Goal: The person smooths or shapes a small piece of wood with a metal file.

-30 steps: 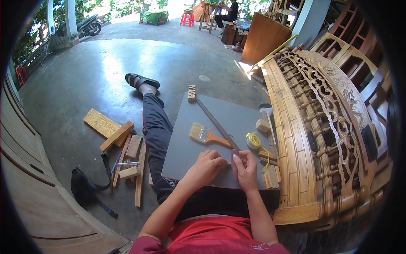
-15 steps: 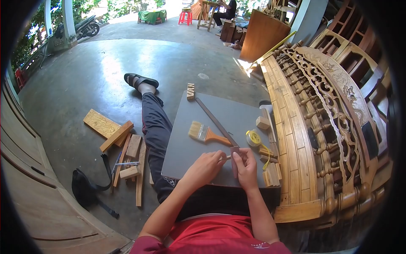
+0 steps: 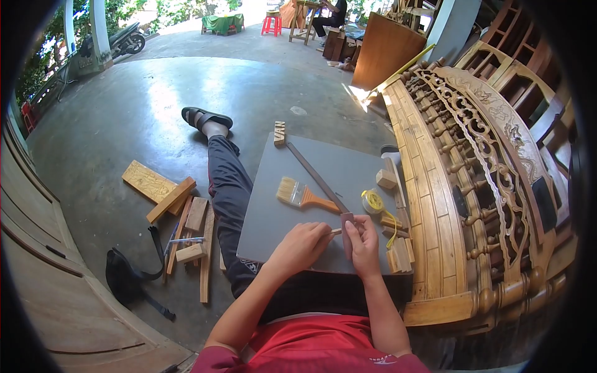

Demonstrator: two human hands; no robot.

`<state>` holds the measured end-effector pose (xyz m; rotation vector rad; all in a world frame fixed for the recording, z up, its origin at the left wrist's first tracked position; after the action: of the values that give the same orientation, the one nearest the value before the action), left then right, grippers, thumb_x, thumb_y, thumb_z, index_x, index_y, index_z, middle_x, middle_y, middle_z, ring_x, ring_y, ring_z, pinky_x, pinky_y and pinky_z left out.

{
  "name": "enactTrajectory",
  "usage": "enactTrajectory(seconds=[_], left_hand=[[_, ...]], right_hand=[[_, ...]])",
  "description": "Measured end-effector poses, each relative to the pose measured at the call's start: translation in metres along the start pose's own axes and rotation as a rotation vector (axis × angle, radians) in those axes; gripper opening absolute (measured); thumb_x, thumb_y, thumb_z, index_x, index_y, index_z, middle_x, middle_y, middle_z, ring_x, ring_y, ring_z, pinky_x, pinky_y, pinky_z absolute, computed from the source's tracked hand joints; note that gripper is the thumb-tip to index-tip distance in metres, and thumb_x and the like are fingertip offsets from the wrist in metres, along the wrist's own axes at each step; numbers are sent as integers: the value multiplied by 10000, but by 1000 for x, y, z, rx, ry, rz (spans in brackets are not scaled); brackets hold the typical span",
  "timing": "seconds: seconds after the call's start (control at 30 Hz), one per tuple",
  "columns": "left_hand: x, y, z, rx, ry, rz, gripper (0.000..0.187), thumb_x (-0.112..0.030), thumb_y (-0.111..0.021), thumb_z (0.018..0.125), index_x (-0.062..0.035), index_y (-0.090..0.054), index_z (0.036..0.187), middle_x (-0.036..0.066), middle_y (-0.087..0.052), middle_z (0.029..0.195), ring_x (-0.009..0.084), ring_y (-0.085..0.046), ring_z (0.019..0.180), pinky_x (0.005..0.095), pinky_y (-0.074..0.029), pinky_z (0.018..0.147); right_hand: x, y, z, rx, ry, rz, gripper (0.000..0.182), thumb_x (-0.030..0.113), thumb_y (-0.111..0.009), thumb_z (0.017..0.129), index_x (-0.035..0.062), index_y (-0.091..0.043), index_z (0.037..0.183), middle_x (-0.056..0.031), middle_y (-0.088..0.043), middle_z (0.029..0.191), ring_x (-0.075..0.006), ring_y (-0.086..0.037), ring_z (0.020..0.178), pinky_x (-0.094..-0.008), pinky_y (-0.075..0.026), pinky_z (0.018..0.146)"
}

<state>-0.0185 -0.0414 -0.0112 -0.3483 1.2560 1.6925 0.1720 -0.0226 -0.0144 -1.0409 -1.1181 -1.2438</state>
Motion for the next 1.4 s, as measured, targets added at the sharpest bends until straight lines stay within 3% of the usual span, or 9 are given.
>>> enactTrajectory(seconds=[0.27, 0.47, 0.57, 0.83, 0.93, 1.07, 1.27, 1.4], left_hand=[[-7, 2, 2, 36, -9, 109, 401, -390, -670, 1079, -31, -651, 901, 181, -703, 852, 396, -685, 880, 486, -506, 832], [-5, 1, 2, 3, -28, 98, 421, -402, -686, 1066, -39, -656, 855, 167, -707, 821, 391, -692, 847, 491, -510, 820], [-3, 0, 1, -6, -25, 110, 391, -394, -708, 1058, -46, -686, 881, 137, -689, 800, 357, -686, 823, 454, -503, 818], [-4, 2, 1, -74, 60, 90, 343, -351, -686, 1077, -42, -670, 930, 148, -681, 833, 384, -684, 838, 487, -524, 782], [1, 0, 1, -86, 88, 80, 293, -321, -644, 1103, -44, -653, 1005, 163, -688, 903, 401, -685, 872, 508, -524, 794], [3, 0, 0, -61, 123, 89, 260, -290, -595, 1129, -43, -632, 1054, 177, -691, 962, 413, -687, 911, 522, -523, 806], [-2, 3, 1, -28, 225, 35, 230, -258, -610, 1120, -37, -624, 1182, 205, -723, 1027, 441, -698, 935, 532, -531, 808], [4, 5, -1, -160, 129, -72, 242, -216, -633, 1106, -26, -595, 1251, 235, -728, 1032, 464, -708, 966, 519, -548, 824]], right_hand=[[-2, 2, 0, 7, 2, 6, 198, 195, -672, 1116, 41, -601, 1219, 25, -655, 903, -15, -575, 768, -207, -434, 635], [-3, 2, 0, 10, 19, 16, 200, 193, -672, 1116, 41, -596, 1220, 24, -656, 912, -17, -581, 784, -205, -447, 656], [-4, 1, 0, 9, 19, 10, 206, 198, -672, 1115, 40, -594, 1222, 23, -656, 915, -20, -585, 791, -209, -456, 666], [-1, -3, -2, 15, 75, -117, 209, 206, -613, 1142, 53, -561, 1274, -9, -665, 953, -44, -601, 802, -221, -472, 693], [12, -13, -1, -8, 75, -292, 252, 254, -583, 1157, 44, -554, 1293, -43, -663, 880, -68, -609, 744, -243, -477, 653], [26, -25, 5, -38, 90, -212, 283, 265, -532, 1178, 32, -515, 1339, -63, -646, 830, -131, -599, 634, -307, -484, 612], [10, -17, -1, -39, 176, -410, 287, 236, -514, 1167, 24, -513, 1361, -109, -671, 859, -175, -657, 698, -354, -519, 661], [8, -21, -5, 10, 229, -452, 316, 223, -514, 1159, 38, -518, 1415, -128, -699, 911, -220, -690, 762, -379, -548, 719]])
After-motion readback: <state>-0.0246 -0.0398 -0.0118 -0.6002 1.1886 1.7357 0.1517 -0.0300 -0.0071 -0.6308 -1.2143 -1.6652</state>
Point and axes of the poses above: each hand's wrist, its own z-axis towards the middle knuckle, its own y-axis out of the back of the hand, x = y × z, the point moved 3 cm from there along z, towards the middle knuckle
